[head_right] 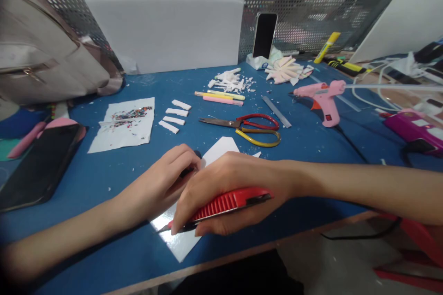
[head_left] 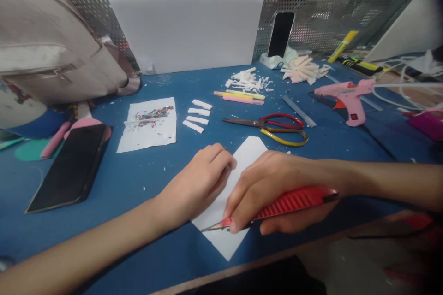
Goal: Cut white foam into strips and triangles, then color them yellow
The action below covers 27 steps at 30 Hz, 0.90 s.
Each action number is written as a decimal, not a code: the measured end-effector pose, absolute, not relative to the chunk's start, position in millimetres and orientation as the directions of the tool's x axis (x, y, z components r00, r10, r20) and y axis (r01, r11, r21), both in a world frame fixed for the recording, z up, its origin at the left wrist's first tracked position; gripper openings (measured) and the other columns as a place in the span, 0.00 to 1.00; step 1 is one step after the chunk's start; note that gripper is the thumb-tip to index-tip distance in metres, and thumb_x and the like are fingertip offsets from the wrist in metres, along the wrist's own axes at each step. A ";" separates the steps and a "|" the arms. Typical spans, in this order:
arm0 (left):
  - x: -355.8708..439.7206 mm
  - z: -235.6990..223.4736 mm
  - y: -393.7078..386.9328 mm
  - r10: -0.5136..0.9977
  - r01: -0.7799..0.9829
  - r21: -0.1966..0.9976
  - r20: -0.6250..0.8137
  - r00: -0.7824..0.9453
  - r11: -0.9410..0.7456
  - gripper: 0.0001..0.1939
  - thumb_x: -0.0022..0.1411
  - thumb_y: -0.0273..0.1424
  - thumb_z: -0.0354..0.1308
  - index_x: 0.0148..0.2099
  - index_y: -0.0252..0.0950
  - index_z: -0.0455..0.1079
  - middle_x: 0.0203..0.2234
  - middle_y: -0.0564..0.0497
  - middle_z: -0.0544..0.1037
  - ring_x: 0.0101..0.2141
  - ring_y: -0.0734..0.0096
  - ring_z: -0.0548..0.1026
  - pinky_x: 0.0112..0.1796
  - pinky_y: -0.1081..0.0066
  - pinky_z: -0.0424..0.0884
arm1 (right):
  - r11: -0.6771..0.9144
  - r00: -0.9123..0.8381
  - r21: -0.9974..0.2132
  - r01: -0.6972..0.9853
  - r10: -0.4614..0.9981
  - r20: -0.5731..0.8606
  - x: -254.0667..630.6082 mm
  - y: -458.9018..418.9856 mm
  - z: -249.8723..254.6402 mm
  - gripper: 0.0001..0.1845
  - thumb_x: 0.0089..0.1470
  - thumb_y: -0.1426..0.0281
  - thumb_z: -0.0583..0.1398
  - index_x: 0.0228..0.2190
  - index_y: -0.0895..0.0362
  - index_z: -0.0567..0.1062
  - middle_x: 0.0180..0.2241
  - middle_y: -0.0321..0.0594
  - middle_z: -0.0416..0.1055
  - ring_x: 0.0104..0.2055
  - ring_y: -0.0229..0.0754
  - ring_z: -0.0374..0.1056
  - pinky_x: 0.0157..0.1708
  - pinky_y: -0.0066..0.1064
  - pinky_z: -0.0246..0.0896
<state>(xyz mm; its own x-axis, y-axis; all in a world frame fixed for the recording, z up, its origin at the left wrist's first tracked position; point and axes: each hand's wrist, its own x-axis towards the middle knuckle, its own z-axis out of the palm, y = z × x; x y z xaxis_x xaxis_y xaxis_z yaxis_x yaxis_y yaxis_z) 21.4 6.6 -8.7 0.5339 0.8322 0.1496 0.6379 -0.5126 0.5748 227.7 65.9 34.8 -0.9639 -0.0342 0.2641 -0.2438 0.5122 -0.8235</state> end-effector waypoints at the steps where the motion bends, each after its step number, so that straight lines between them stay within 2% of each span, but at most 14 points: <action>1: 21.7 -8.8 6.6 0.832 0.638 0.574 0.150 0.534 -0.513 0.06 0.70 0.26 0.45 0.43 0.36 0.63 0.38 0.49 0.67 0.39 0.67 0.65 0.41 0.64 0.65 | 0.515 -0.962 -0.820 -0.249 -0.030 0.273 227.9 65.4 34.3 0.14 0.59 0.73 0.59 0.45 0.67 0.76 0.46 0.50 0.76 0.48 0.40 0.73 0.50 0.27 0.65; 6: 22.8 -9.9 7.6 0.829 0.638 0.567 0.157 0.536 -0.520 0.08 0.70 0.26 0.43 0.44 0.36 0.63 0.39 0.49 0.67 0.40 0.67 0.65 0.42 0.64 0.65 | 0.542 -0.957 -0.801 -0.254 -0.021 0.289 230.5 63.1 30.7 0.12 0.57 0.78 0.59 0.43 0.66 0.77 0.48 0.50 0.75 0.47 0.38 0.73 0.48 0.24 0.65; 10: 22.2 -11.0 8.4 0.829 0.645 0.555 0.163 0.536 -0.526 0.08 0.71 0.26 0.43 0.43 0.36 0.62 0.38 0.49 0.66 0.39 0.68 0.64 0.41 0.64 0.65 | 0.570 -0.956 -0.775 -0.274 -0.077 0.281 230.0 63.5 28.7 0.13 0.55 0.80 0.60 0.43 0.66 0.76 0.48 0.48 0.75 0.46 0.36 0.73 0.46 0.22 0.65; 14: 22.1 -11.3 8.5 0.824 0.660 0.528 0.155 0.544 -0.535 0.08 0.71 0.27 0.43 0.43 0.36 0.62 0.38 0.49 0.66 0.39 0.68 0.64 0.41 0.65 0.65 | 0.644 -0.925 -0.682 -0.346 -0.111 0.364 223.8 62.7 28.9 0.09 0.55 0.76 0.62 0.39 0.64 0.77 0.46 0.50 0.76 0.47 0.39 0.73 0.48 0.26 0.65; 16: 22.7 -11.0 8.2 0.823 0.672 0.506 0.150 0.549 -0.541 0.08 0.71 0.27 0.42 0.44 0.36 0.62 0.39 0.49 0.66 0.39 0.68 0.64 0.41 0.65 0.65 | 0.672 -0.914 -0.646 -0.362 -0.117 0.389 221.1 61.8 29.5 0.07 0.56 0.76 0.61 0.38 0.65 0.76 0.44 0.50 0.77 0.45 0.39 0.74 0.45 0.27 0.67; 19: 23.9 -10.2 7.6 0.815 0.698 0.447 0.142 0.562 -0.560 0.09 0.72 0.27 0.40 0.44 0.36 0.61 0.39 0.49 0.65 0.39 0.67 0.63 0.41 0.64 0.64 | 0.705 -0.911 -0.606 -0.367 -0.141 0.387 220.4 60.8 27.8 0.07 0.58 0.76 0.60 0.38 0.66 0.76 0.42 0.51 0.77 0.42 0.40 0.75 0.41 0.28 0.68; 23: 24.0 -10.6 8.8 0.774 0.713 0.321 0.121 0.622 -0.623 0.10 0.72 0.28 0.39 0.44 0.35 0.62 0.38 0.48 0.64 0.37 0.65 0.61 0.38 0.61 0.61 | 0.700 -0.887 -0.588 -0.405 -0.146 0.437 223.7 60.1 16.5 0.09 0.60 0.75 0.58 0.40 0.69 0.76 0.43 0.55 0.76 0.44 0.42 0.74 0.43 0.29 0.68; 27: 22.9 -11.9 11.7 0.737 0.707 0.221 0.104 0.668 -0.672 0.09 0.72 0.28 0.40 0.45 0.34 0.61 0.38 0.48 0.64 0.36 0.64 0.61 0.36 0.61 0.58 | 0.706 -0.848 -0.544 -0.454 -0.154 0.508 226.0 59.3 4.8 0.09 0.59 0.75 0.59 0.39 0.68 0.76 0.43 0.53 0.77 0.43 0.41 0.74 0.43 0.29 0.68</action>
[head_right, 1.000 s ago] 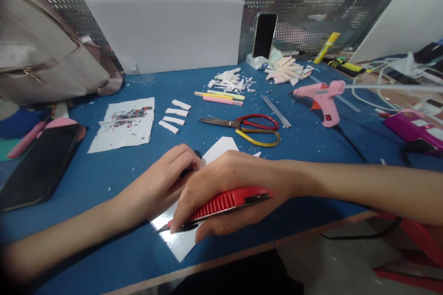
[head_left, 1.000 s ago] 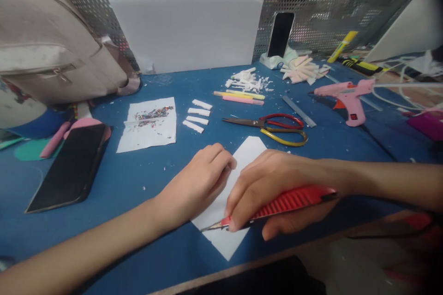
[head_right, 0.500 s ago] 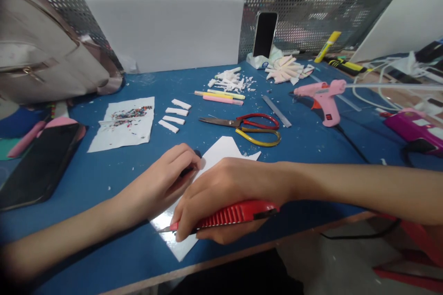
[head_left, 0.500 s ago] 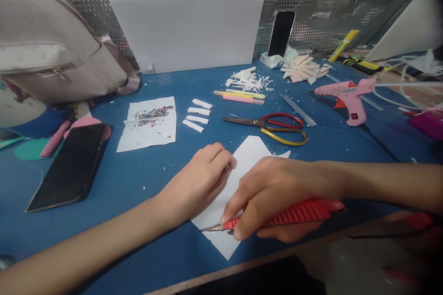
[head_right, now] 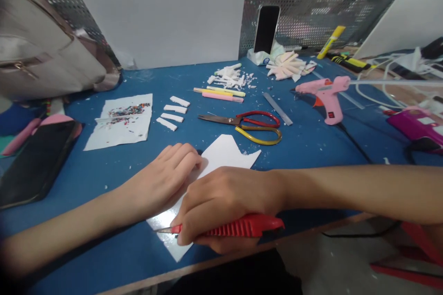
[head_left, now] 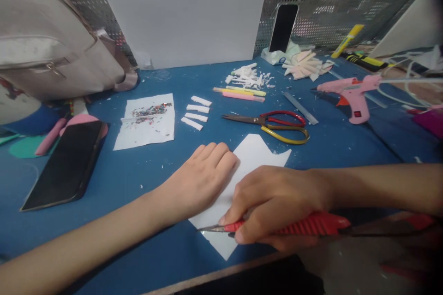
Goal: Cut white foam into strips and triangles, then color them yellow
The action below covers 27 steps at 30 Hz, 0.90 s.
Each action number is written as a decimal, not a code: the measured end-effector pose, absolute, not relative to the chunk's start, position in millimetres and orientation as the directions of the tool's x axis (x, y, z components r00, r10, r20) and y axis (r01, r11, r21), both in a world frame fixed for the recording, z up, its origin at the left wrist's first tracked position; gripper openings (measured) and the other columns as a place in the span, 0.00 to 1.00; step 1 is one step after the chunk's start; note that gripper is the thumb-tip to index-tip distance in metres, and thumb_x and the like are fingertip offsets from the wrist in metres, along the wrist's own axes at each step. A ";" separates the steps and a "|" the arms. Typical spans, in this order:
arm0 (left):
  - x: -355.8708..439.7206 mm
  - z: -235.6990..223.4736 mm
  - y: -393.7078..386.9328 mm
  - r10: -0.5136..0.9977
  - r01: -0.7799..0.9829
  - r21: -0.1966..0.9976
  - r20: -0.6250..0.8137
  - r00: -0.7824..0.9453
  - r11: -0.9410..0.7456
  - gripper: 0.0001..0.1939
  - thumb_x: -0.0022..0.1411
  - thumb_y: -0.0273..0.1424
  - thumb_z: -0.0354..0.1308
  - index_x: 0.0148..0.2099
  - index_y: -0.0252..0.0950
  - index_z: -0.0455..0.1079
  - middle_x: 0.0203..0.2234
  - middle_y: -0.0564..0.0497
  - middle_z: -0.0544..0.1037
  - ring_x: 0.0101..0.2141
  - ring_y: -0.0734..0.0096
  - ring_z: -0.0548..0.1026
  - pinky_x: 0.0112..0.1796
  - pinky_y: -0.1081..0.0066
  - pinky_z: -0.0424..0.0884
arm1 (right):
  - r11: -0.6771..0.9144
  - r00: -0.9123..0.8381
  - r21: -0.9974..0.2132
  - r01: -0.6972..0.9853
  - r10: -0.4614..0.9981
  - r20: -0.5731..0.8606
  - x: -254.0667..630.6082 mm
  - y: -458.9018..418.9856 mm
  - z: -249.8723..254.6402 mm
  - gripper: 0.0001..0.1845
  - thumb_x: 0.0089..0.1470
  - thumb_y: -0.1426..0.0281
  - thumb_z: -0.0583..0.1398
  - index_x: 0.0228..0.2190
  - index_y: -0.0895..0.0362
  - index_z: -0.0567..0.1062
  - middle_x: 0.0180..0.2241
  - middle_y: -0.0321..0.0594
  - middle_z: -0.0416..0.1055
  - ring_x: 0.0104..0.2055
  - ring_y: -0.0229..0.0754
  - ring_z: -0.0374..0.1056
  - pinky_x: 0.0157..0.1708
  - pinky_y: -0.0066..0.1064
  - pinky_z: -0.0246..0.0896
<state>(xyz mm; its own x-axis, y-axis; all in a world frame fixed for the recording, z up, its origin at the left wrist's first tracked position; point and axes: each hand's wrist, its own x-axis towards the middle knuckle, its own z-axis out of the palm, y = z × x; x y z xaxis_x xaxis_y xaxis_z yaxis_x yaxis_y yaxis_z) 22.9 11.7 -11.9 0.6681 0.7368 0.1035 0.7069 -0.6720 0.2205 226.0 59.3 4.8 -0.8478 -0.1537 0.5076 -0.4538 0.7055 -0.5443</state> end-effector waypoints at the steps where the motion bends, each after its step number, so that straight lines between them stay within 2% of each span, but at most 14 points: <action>1: 22.6 -12.1 12.1 0.734 0.708 0.205 0.102 0.672 -0.676 0.09 0.72 0.28 0.40 0.45 0.34 0.61 0.38 0.48 0.64 0.36 0.64 0.61 0.36 0.61 0.58 | 0.716 -0.843 -0.525 -0.460 -0.167 0.512 226.2 59.0 3.2 0.09 0.59 0.75 0.59 0.39 0.67 0.75 0.43 0.53 0.77 0.43 0.41 0.73 0.43 0.29 0.68; 8: 21.0 -10.7 11.3 0.716 0.700 0.156 0.108 0.689 -0.697 0.07 0.71 0.25 0.41 0.46 0.34 0.60 0.38 0.48 0.63 0.36 0.65 0.61 0.36 0.62 0.58 | 0.771 -0.798 -0.412 -0.486 -0.199 0.569 228.8 56.2 0.1 0.10 0.60 0.73 0.57 0.37 0.66 0.76 0.40 0.52 0.78 0.39 0.42 0.74 0.41 0.33 0.69; 12: 20.7 -12.3 10.9 0.709 0.694 0.150 0.114 0.695 -0.704 0.08 0.69 0.23 0.42 0.46 0.34 0.60 0.38 0.47 0.64 0.35 0.65 0.60 0.36 0.62 0.58 | 0.792 -0.825 -0.434 -0.429 -0.148 0.545 233.9 52.9 -0.1 0.13 0.64 0.71 0.53 0.36 0.64 0.76 0.40 0.49 0.78 0.39 0.42 0.74 0.39 0.33 0.68; 16: 21.6 -14.1 11.6 0.712 0.697 0.145 0.115 0.693 -0.702 0.09 0.68 0.21 0.42 0.47 0.34 0.60 0.38 0.47 0.64 0.35 0.65 0.60 0.36 0.62 0.59 | 0.791 -0.835 -0.457 -0.406 -0.118 0.537 239.2 50.5 0.9 0.15 0.65 0.71 0.52 0.36 0.65 0.76 0.40 0.50 0.78 0.38 0.43 0.74 0.38 0.34 0.68; 22: 22.0 -12.6 11.4 0.709 0.695 0.142 0.105 0.697 -0.705 0.08 0.68 0.22 0.43 0.46 0.34 0.60 0.38 0.47 0.63 0.35 0.65 0.59 0.36 0.62 0.59 | 0.789 -0.855 -0.476 -0.389 -0.118 0.505 247.7 51.4 5.2 0.12 0.63 0.72 0.54 0.35 0.66 0.76 0.39 0.52 0.78 0.36 0.44 0.73 0.36 0.34 0.69; 27: 21.0 -12.9 11.5 0.706 0.692 0.144 0.102 0.701 -0.707 0.09 0.68 0.21 0.43 0.46 0.34 0.60 0.38 0.47 0.63 0.35 0.65 0.60 0.37 0.62 0.60 | 0.805 -0.862 -0.469 -0.363 -0.100 0.497 261.3 51.9 6.6 0.07 0.57 0.74 0.60 0.37 0.66 0.75 0.40 0.53 0.78 0.38 0.44 0.74 0.37 0.33 0.70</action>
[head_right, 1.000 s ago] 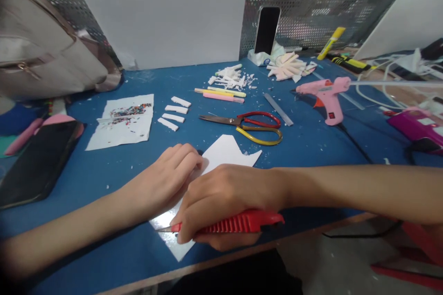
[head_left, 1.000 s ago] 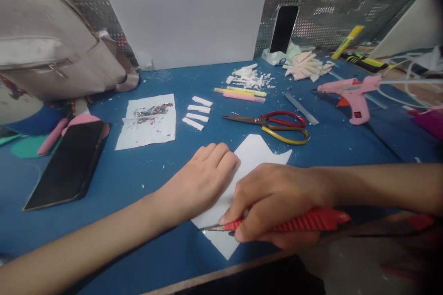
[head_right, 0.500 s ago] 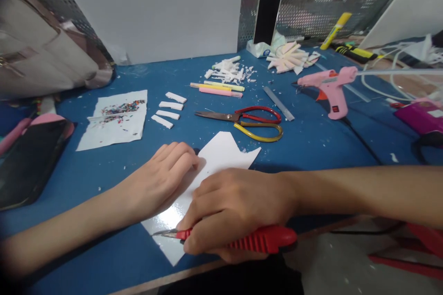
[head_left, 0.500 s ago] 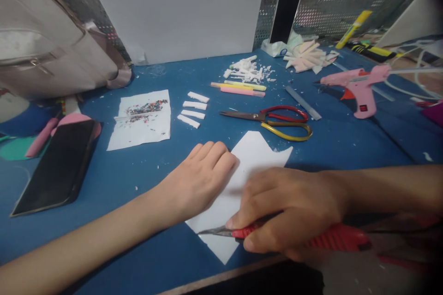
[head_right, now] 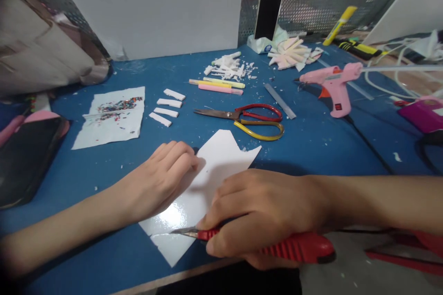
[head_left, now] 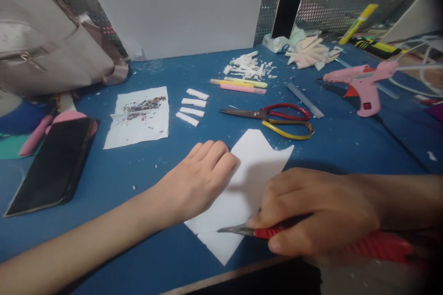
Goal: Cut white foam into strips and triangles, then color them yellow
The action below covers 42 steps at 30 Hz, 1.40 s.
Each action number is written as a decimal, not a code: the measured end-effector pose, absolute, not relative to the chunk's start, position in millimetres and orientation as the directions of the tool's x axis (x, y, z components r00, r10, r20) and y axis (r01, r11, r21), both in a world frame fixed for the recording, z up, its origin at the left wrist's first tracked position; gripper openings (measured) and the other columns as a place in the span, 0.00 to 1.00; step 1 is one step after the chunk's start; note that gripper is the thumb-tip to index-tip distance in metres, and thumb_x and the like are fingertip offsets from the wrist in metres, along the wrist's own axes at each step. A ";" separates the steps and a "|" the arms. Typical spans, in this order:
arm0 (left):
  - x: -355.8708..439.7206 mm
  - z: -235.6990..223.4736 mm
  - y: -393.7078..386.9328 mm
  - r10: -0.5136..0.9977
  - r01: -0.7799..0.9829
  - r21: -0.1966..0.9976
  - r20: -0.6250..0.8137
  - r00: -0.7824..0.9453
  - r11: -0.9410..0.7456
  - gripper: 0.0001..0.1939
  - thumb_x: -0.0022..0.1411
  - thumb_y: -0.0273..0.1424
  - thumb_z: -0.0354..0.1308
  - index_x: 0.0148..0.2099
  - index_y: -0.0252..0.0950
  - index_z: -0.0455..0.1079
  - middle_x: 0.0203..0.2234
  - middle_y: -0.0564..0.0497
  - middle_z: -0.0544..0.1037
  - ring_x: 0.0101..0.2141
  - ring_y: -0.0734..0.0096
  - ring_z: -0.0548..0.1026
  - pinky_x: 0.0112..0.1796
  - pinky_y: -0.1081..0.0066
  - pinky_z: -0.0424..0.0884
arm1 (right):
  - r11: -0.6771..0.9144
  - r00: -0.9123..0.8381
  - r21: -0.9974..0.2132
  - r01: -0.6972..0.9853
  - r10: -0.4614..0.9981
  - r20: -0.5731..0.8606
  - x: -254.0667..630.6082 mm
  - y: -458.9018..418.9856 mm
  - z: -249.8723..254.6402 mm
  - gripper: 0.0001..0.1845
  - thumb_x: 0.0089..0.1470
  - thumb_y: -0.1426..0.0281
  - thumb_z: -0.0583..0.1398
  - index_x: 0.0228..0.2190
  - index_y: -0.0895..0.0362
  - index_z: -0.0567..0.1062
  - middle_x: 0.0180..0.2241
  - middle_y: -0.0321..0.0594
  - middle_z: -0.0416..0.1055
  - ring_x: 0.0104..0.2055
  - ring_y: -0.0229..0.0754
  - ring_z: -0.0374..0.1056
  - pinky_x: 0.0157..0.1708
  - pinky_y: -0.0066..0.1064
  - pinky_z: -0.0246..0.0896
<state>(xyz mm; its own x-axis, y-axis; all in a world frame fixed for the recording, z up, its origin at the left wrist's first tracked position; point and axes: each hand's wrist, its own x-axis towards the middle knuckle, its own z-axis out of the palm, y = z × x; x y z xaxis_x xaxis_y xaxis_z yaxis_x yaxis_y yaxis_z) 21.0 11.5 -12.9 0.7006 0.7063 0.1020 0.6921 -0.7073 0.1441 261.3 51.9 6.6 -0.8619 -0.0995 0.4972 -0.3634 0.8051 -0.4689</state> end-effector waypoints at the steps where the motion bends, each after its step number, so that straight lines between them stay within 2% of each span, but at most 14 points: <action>1: 21.0 -13.2 11.7 0.707 0.693 0.145 0.104 0.699 -0.707 0.09 0.68 0.21 0.42 0.46 0.35 0.60 0.38 0.47 0.63 0.35 0.65 0.59 0.37 0.62 0.60 | 0.813 -0.871 -0.466 -0.348 -0.096 0.482 264.5 51.4 7.6 0.06 0.56 0.75 0.61 0.37 0.65 0.75 0.41 0.52 0.78 0.38 0.43 0.75 0.37 0.33 0.71; 5: 22.1 -13.6 11.6 0.711 0.695 0.150 0.108 0.695 -0.703 0.09 0.68 0.20 0.42 0.46 0.34 0.60 0.38 0.47 0.63 0.35 0.65 0.60 0.37 0.62 0.59 | 0.842 -0.914 -0.476 -0.254 -0.047 0.404 277.2 47.3 16.7 0.06 0.56 0.76 0.60 0.38 0.61 0.74 0.42 0.48 0.79 0.38 0.41 0.75 0.38 0.32 0.73; 9: 22.9 -13.5 10.9 0.708 0.693 0.144 0.118 0.696 -0.706 0.09 0.67 0.20 0.43 0.46 0.34 0.60 0.38 0.47 0.63 0.35 0.66 0.59 0.37 0.63 0.59 | 0.840 -0.957 -0.521 -0.154 0.006 0.291 294.1 39.0 24.1 0.08 0.58 0.73 0.60 0.41 0.59 0.73 0.45 0.48 0.78 0.42 0.43 0.76 0.43 0.34 0.73; 14: 22.3 -15.9 10.5 0.710 0.695 0.145 0.126 0.693 -0.704 0.08 0.68 0.20 0.43 0.45 0.35 0.59 0.38 0.47 0.64 0.35 0.66 0.61 0.38 0.62 0.59 | 0.828 -0.924 -0.561 -0.023 0.197 0.328 316.6 25.9 15.9 0.08 0.62 0.70 0.58 0.43 0.57 0.71 0.45 0.47 0.78 0.44 0.43 0.75 0.46 0.35 0.71; 15: 22.4 -16.2 10.7 0.713 0.697 0.150 0.127 0.690 -0.701 0.07 0.68 0.21 0.43 0.45 0.35 0.59 0.39 0.47 0.65 0.35 0.66 0.61 0.38 0.63 0.59 | 0.836 -0.915 -0.548 -0.027 0.200 0.351 318.7 25.1 14.7 0.08 0.61 0.71 0.58 0.43 0.57 0.72 0.44 0.47 0.78 0.43 0.43 0.75 0.46 0.34 0.71; 19: 22.9 -11.7 12.3 0.737 0.714 0.184 0.141 0.661 -0.675 0.05 0.71 0.25 0.43 0.44 0.35 0.59 0.38 0.48 0.67 0.36 0.67 0.64 0.38 0.63 0.59 | 0.862 -0.940 -0.488 -0.135 0.044 0.338 318.1 28.0 18.7 0.09 0.56 0.75 0.61 0.41 0.59 0.73 0.45 0.49 0.78 0.42 0.42 0.76 0.44 0.32 0.72; 24: 17.7 15.9 -0.5 0.774 0.739 0.235 0.241 0.585 -0.632 0.09 0.71 0.24 0.41 0.49 0.36 0.59 0.44 0.46 0.68 0.44 0.64 0.66 0.42 0.62 0.61 | 0.860 -0.946 -0.500 -0.108 0.066 0.318 314.4 28.5 28.9 0.08 0.57 0.75 0.61 0.41 0.61 0.73 0.43 0.49 0.78 0.41 0.42 0.76 0.43 0.33 0.72; 25: 16.4 22.3 -7.7 0.778 0.718 0.300 0.258 0.573 -0.628 0.09 0.71 0.25 0.43 0.51 0.37 0.59 0.45 0.47 0.68 0.46 0.64 0.66 0.44 0.63 0.61 | 0.854 -0.949 -0.511 -0.099 0.073 0.305 314.2 28.3 30.7 0.09 0.57 0.76 0.60 0.41 0.61 0.73 0.43 0.49 0.78 0.41 0.42 0.76 0.43 0.33 0.72; 27: 15.1 31.5 -25.3 0.799 0.684 0.418 0.239 0.552 -0.598 0.10 0.71 0.35 0.47 0.51 0.39 0.60 0.45 0.48 0.69 0.44 0.65 0.67 0.42 0.65 0.63 | 0.840 -0.953 -0.534 -0.093 0.081 0.294 313.7 28.8 34.7 0.09 0.58 0.77 0.59 0.43 0.62 0.73 0.43 0.49 0.78 0.40 0.41 0.75 0.42 0.33 0.71; 29: 15.9 33.1 -42.7 0.784 0.663 0.437 0.194 0.590 -0.608 0.21 0.65 0.48 0.54 0.52 0.40 0.60 0.43 0.50 0.71 0.41 0.64 0.69 0.40 0.65 0.65 | 0.830 -0.957 -0.553 -0.080 0.091 0.275 312.6 29.6 39.1 0.10 0.60 0.76 0.58 0.44 0.61 0.73 0.43 0.49 0.78 0.40 0.40 0.75 0.42 0.32 0.70; 32: 19.4 24.5 -59.5 0.722 0.626 0.408 0.137 0.678 -0.665 0.20 0.64 0.42 0.57 0.54 0.40 0.60 0.43 0.49 0.73 0.40 0.62 0.71 0.39 0.64 0.66 | 0.801 -0.963 -0.596 -0.050 0.119 0.240 309.5 27.8 42.0 0.09 0.62 0.75 0.56 0.44 0.59 0.73 0.42 0.47 0.78 0.43 0.39 0.75 0.43 0.30 0.69; 36: 21.9 13.6 -64.0 0.709 0.609 0.408 0.158 0.687 -0.680 0.11 0.68 0.30 0.52 0.52 0.38 0.63 0.39 0.49 0.74 0.36 0.65 0.69 0.37 0.67 0.65 | 0.736 -0.881 -0.676 -0.022 0.306 0.362 305.6 19.7 31.0 0.07 0.58 0.77 0.58 0.39 0.57 0.74 0.38 0.43 0.78 0.41 0.35 0.75 0.44 0.27 0.66; 39: 19.6 13.7 -62.7 0.705 0.583 0.452 0.164 0.690 -0.675 0.10 0.67 0.27 0.53 0.50 0.39 0.65 0.38 0.51 0.74 0.36 0.68 0.69 0.37 0.69 0.64 | 0.664 -0.827 -0.746 -0.049 0.391 0.403 308.7 18.5 18.0 0.09 0.54 0.79 0.59 0.37 0.57 0.74 0.37 0.41 0.78 0.39 0.34 0.75 0.41 0.24 0.66; 42: 9.4 19.7 -59.1 0.714 0.541 0.553 0.148 0.684 -0.633 0.10 0.67 0.30 0.55 0.50 0.41 0.66 0.42 0.52 0.75 0.40 0.70 0.71 0.41 0.70 0.65 | 0.585 -0.830 -0.808 -0.068 0.417 0.372 317.6 23.9 10.8 0.14 0.52 0.79 0.59 0.42 0.57 0.74 0.40 0.42 0.77 0.41 0.38 0.75 0.41 0.27 0.68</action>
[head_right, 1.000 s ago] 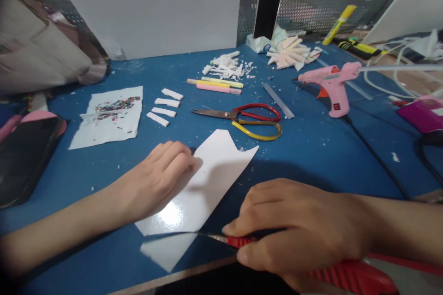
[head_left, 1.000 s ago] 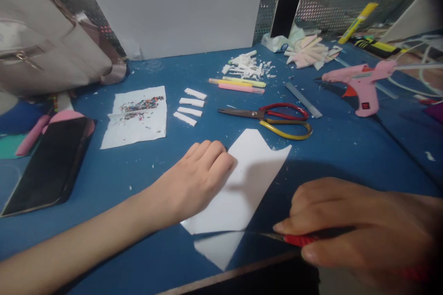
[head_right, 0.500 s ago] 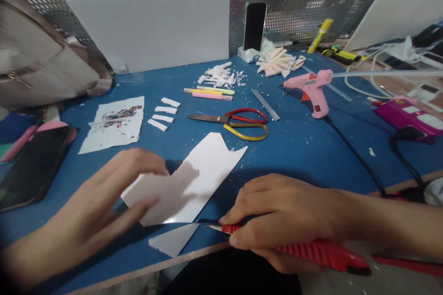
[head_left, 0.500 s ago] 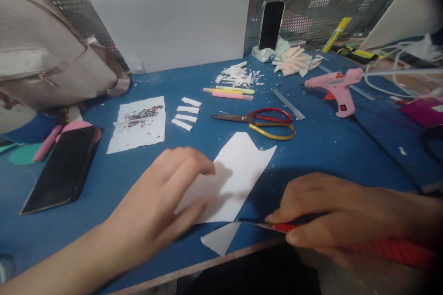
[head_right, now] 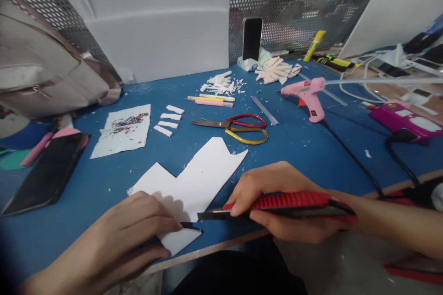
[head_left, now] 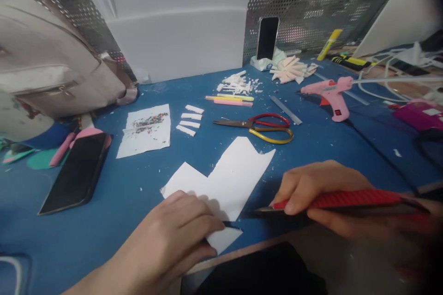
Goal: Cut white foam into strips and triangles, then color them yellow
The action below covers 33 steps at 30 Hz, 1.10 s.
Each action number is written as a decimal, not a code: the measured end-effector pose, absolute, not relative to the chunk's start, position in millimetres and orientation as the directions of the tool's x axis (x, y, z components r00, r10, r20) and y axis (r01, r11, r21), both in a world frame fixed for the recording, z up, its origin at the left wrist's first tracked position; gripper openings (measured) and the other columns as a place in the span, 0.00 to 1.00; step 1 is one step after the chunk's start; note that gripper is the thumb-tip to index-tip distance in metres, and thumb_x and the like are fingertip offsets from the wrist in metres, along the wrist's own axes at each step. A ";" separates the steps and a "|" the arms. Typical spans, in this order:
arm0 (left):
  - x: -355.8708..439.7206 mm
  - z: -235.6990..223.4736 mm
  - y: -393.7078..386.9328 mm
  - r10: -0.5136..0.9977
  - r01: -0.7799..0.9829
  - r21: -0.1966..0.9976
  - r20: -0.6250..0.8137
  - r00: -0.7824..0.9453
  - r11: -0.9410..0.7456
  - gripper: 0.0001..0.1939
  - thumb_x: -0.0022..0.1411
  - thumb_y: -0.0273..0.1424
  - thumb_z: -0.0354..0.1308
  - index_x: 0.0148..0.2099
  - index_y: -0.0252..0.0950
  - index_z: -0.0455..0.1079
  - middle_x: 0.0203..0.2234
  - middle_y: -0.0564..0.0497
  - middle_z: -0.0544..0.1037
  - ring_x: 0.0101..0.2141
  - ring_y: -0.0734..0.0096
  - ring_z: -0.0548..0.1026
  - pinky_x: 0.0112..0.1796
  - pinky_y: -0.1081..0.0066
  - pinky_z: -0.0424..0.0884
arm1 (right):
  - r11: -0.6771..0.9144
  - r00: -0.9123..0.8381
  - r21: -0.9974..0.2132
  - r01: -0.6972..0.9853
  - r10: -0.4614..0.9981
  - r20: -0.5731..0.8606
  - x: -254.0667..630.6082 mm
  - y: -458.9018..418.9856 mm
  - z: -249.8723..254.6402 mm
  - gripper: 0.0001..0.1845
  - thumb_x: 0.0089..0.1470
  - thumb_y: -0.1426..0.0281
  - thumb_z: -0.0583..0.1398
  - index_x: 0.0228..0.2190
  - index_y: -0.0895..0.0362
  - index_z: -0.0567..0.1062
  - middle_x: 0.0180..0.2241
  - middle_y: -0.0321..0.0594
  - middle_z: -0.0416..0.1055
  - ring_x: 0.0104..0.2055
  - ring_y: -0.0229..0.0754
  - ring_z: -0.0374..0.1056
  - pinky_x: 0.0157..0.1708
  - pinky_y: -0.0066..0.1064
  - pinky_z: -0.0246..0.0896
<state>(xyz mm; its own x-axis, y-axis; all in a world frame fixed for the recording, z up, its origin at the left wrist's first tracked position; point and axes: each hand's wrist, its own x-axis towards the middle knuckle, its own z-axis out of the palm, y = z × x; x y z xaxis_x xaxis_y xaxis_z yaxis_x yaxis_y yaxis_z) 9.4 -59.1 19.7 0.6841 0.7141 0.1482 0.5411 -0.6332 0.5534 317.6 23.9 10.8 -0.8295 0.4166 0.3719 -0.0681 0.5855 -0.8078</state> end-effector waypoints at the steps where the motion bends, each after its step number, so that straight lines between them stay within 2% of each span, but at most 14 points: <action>1: 3.1 22.9 -56.9 0.718 0.528 0.587 0.135 0.683 -0.614 0.11 0.66 0.30 0.56 0.51 0.42 0.66 0.43 0.53 0.75 0.41 0.71 0.72 0.43 0.70 0.65 | 0.562 -0.828 -0.825 -0.062 0.432 0.356 320.7 26.0 10.2 0.16 0.52 0.79 0.59 0.43 0.57 0.74 0.41 0.42 0.77 0.42 0.39 0.75 0.41 0.28 0.68; 5: -38.6 36.1 -44.2 0.714 0.544 0.642 0.007 0.700 -0.540 0.17 0.63 0.28 0.61 0.53 0.49 0.67 0.44 0.56 0.76 0.45 0.73 0.72 0.47 0.72 0.67 | 0.529 -0.808 -0.848 -0.008 0.496 0.317 326.2 31.2 15.3 0.17 0.53 0.80 0.59 0.43 0.55 0.74 0.42 0.43 0.77 0.44 0.41 0.74 0.43 0.29 0.69; 8: -79.1 38.6 -36.2 0.683 0.611 0.568 -0.113 0.721 -0.551 0.18 0.62 0.28 0.61 0.53 0.51 0.68 0.44 0.54 0.75 0.44 0.70 0.73 0.44 0.72 0.71 | 0.554 -0.795 -0.833 0.003 0.506 0.334 322.8 32.2 21.8 0.15 0.53 0.81 0.58 0.42 0.56 0.75 0.40 0.44 0.78 0.42 0.41 0.75 0.41 0.28 0.70; 13: -123.2 31.6 -29.8 0.734 0.673 0.512 -0.114 0.670 -0.534 0.12 0.64 0.27 0.58 0.48 0.46 0.73 0.41 0.52 0.75 0.39 0.70 0.74 0.39 0.72 0.73 | 0.627 -0.772 -0.778 0.044 0.516 0.372 314.8 34.0 25.1 0.16 0.52 0.82 0.59 0.41 0.55 0.75 0.39 0.42 0.78 0.41 0.40 0.76 0.41 0.25 0.70; 17: -125.6 37.3 -25.7 0.765 0.744 0.472 -0.198 0.612 -0.473 0.08 0.64 0.29 0.57 0.45 0.43 0.74 0.41 0.51 0.74 0.40 0.71 0.74 0.41 0.74 0.72 | 0.626 -0.776 -0.778 0.053 0.516 0.362 310.8 35.2 24.0 0.17 0.53 0.81 0.58 0.42 0.53 0.75 0.39 0.40 0.78 0.42 0.40 0.75 0.42 0.26 0.70; 21: -118.1 43.7 -27.9 0.790 0.797 0.406 -0.239 0.565 -0.447 0.11 0.65 0.34 0.56 0.49 0.44 0.71 0.46 0.52 0.73 0.46 0.69 0.73 0.47 0.72 0.71 | 0.619 -0.770 -0.782 0.070 0.532 0.352 308.6 34.6 24.2 0.17 0.53 0.81 0.59 0.42 0.51 0.75 0.39 0.38 0.78 0.41 0.39 0.76 0.42 0.25 0.71; 25: -113.7 37.8 -36.6 0.809 0.827 0.300 -0.220 0.545 -0.476 0.13 0.65 0.38 0.56 0.50 0.41 0.68 0.46 0.50 0.72 0.46 0.67 0.73 0.46 0.70 0.72 | 0.616 -0.760 -0.784 0.079 0.546 0.353 307.8 34.9 23.7 0.17 0.53 0.81 0.58 0.41 0.51 0.75 0.39 0.38 0.78 0.41 0.39 0.76 0.41 0.24 0.70; 30: -112.9 32.3 -40.8 0.784 0.802 0.320 -0.219 0.581 -0.505 0.10 0.67 0.37 0.53 0.48 0.42 0.68 0.45 0.50 0.72 0.46 0.68 0.72 0.46 0.69 0.72 | 0.619 -0.759 -0.780 0.092 0.550 0.347 307.1 37.0 22.0 0.17 0.54 0.80 0.59 0.42 0.50 0.75 0.39 0.37 0.78 0.42 0.38 0.75 0.42 0.25 0.70; 33: -112.7 32.9 -41.3 0.790 0.803 0.324 -0.210 0.577 -0.500 0.12 0.67 0.38 0.53 0.51 0.44 0.66 0.48 0.51 0.71 0.48 0.67 0.72 0.48 0.67 0.72 | 0.615 -0.756 -0.784 0.084 0.551 0.352 306.4 38.2 21.5 0.16 0.54 0.79 0.59 0.42 0.50 0.75 0.39 0.37 0.78 0.42 0.39 0.75 0.42 0.26 0.70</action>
